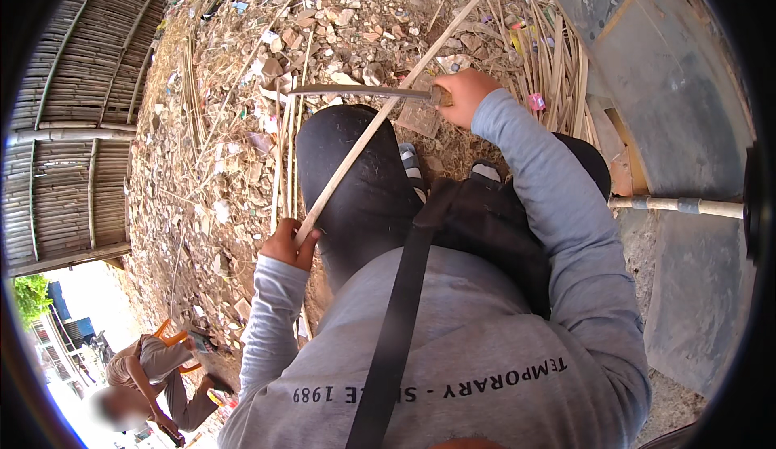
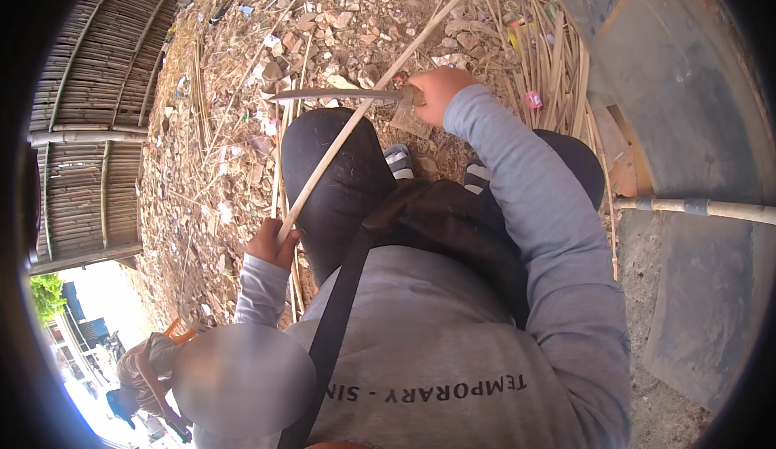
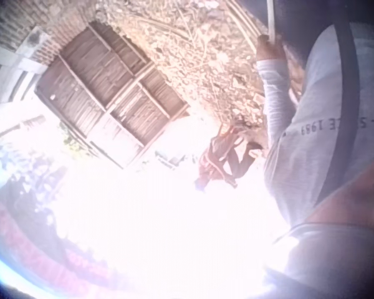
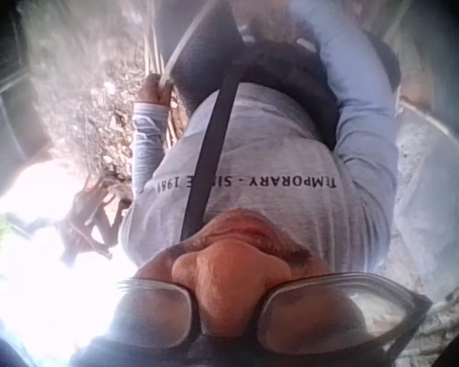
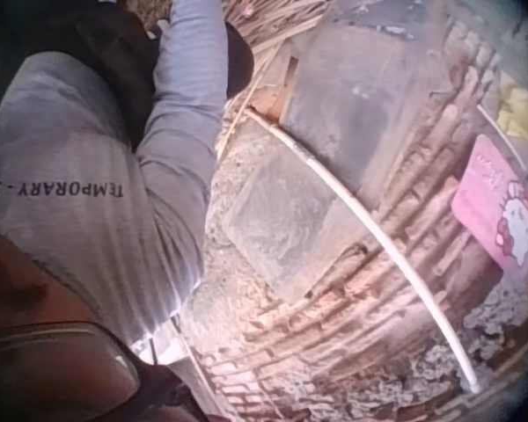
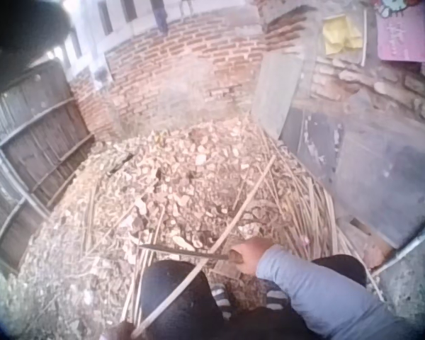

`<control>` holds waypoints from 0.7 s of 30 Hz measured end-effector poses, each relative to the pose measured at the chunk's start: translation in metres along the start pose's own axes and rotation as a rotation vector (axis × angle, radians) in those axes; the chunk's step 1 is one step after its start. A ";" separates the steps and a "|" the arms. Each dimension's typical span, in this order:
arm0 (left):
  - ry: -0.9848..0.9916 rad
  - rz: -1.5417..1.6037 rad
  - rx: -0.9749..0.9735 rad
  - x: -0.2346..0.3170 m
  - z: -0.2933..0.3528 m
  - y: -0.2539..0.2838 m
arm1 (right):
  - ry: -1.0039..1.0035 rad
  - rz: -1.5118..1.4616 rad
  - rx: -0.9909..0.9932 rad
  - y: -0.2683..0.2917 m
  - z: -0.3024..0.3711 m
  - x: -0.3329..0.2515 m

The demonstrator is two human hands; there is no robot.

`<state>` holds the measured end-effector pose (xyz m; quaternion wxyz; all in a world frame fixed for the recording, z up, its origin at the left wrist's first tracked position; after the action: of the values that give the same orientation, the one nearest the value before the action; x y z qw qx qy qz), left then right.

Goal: The person uses a blade to shave thin strips of bamboo held in their hands. They repeatedly pull the blade along the surface of the bamboo strips to smooth or thin them.

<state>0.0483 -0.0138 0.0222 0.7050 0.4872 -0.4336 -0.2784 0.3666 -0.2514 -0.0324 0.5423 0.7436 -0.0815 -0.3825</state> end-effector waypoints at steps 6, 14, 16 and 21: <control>-0.007 -0.099 -0.090 -0.019 0.018 -0.011 | -0.021 0.061 -0.200 0.011 -0.001 -0.029; -0.043 0.035 -0.076 -0.018 0.005 -0.022 | -0.123 -0.047 -0.036 -0.010 -0.009 0.000; -0.039 0.010 -0.069 -0.021 0.002 -0.023 | -0.155 -0.030 -0.049 -0.002 -0.009 -0.010; -0.067 -0.037 -0.019 -0.018 -0.001 -0.031 | -0.070 0.000 -0.287 -0.008 -0.009 -0.026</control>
<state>0.0414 -0.0108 -0.0131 0.6894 0.4790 -0.4451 -0.3116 0.3523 -0.2274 -0.0261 0.6399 0.6447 -0.0450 -0.4158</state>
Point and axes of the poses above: each hand's wrist, its own z-axis away from the middle knuckle, its own y-axis out of the back of the hand, x = y × z, the point moved 3 cm from there along -z, towards the middle knuckle, and after that the axes turned 2 degrees about -z, right-handed, at the moved point
